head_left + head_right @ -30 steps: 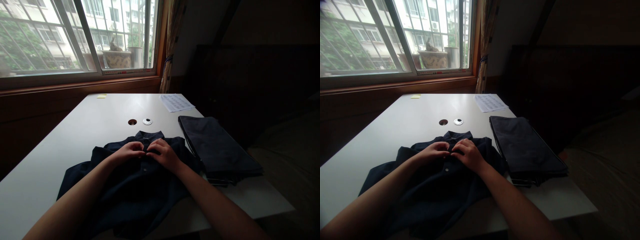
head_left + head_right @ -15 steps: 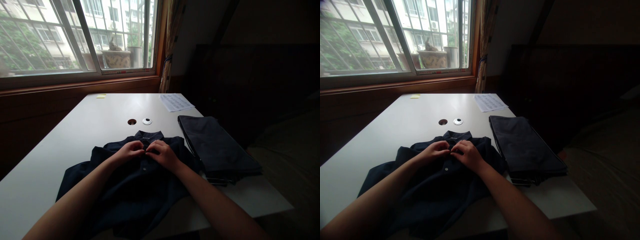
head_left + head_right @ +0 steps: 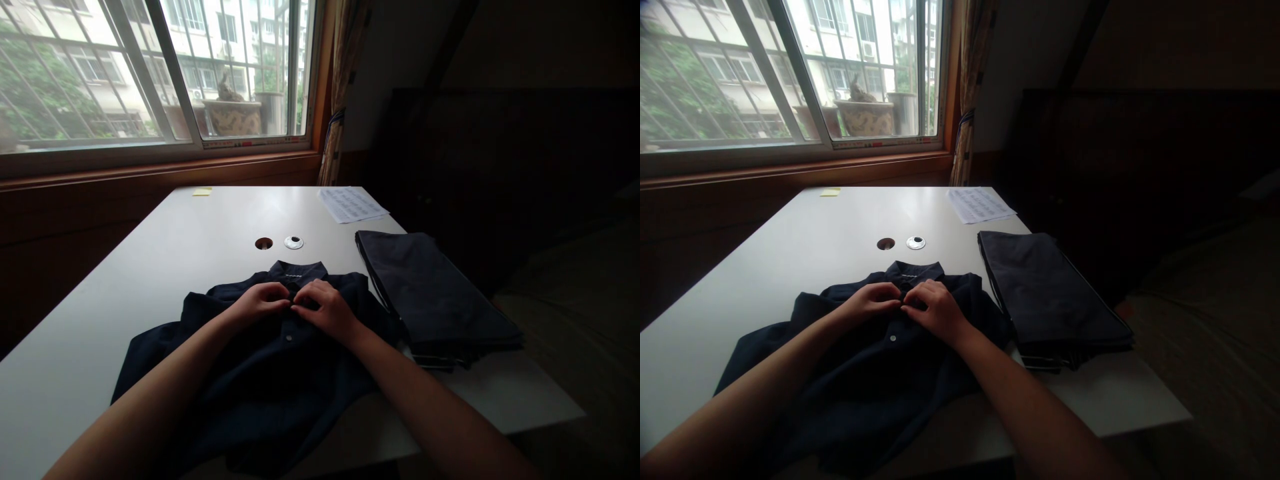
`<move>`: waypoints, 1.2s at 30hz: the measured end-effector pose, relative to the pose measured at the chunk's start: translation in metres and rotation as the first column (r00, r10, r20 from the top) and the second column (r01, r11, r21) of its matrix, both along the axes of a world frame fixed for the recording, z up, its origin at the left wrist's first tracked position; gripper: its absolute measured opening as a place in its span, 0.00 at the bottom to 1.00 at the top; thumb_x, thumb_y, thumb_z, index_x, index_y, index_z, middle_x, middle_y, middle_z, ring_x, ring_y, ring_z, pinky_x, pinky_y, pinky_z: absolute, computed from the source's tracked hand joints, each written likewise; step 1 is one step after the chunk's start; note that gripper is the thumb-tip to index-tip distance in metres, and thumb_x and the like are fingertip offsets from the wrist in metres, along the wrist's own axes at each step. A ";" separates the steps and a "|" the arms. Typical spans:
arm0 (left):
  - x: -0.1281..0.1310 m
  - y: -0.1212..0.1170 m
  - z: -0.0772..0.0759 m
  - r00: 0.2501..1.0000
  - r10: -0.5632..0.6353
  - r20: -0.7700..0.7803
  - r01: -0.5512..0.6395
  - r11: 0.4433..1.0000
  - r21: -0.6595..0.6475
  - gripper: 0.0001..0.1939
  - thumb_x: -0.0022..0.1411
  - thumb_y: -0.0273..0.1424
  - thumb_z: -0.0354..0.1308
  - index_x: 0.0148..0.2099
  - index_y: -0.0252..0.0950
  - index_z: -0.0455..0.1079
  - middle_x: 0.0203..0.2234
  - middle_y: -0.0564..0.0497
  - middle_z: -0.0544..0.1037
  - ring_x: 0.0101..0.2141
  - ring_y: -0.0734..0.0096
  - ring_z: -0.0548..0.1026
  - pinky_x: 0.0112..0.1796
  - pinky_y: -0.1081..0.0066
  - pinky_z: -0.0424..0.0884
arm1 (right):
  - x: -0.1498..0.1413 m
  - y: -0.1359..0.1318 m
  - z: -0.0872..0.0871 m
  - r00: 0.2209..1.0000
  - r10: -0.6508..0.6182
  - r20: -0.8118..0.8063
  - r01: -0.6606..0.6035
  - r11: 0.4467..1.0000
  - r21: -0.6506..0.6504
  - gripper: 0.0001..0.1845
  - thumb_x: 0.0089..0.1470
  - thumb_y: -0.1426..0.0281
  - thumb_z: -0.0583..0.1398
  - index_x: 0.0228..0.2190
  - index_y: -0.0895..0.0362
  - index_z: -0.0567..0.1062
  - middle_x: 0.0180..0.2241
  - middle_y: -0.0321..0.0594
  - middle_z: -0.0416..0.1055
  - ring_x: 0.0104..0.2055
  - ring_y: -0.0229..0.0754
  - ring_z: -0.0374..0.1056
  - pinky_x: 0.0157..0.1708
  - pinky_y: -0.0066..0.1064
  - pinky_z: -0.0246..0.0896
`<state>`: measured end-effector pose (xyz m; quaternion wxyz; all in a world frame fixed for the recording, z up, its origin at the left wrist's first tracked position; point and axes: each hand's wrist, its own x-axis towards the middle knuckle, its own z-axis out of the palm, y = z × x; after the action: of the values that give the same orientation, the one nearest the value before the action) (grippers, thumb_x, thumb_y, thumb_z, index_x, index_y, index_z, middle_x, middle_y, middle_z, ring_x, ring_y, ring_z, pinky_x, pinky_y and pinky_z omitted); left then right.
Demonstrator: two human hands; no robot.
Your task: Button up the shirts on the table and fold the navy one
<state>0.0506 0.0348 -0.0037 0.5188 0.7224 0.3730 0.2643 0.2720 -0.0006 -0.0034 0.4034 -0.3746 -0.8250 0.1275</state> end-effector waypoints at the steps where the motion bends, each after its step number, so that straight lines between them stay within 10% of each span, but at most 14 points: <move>1: 0.000 0.000 0.000 1.000 0.002 -0.001 -0.002 1.000 0.011 0.16 0.58 0.41 0.64 0.41 0.34 0.74 0.32 0.49 0.77 0.33 0.66 0.73 0.36 0.69 0.69 | 0.000 0.000 0.000 1.000 -0.001 0.000 0.001 1.000 0.004 0.05 0.54 0.68 0.67 0.32 0.52 0.76 0.30 0.35 0.75 0.35 0.42 0.70 0.41 0.37 0.64; 36: -0.007 0.006 -0.002 0.982 -0.027 0.187 0.058 0.986 -0.159 0.10 0.55 0.35 0.69 0.36 0.33 0.78 0.33 0.50 0.74 0.34 0.70 0.73 0.37 0.71 0.68 | 0.002 0.003 -0.002 0.974 0.048 0.220 -0.028 0.995 -0.095 0.17 0.63 0.72 0.60 0.52 0.51 0.72 0.39 0.38 0.75 0.42 0.44 0.68 0.43 0.35 0.58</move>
<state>0.0432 0.0408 -0.0061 0.6143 0.6576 0.3282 0.2873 0.2739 0.0020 -0.0059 0.2887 -0.3888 -0.8652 0.1302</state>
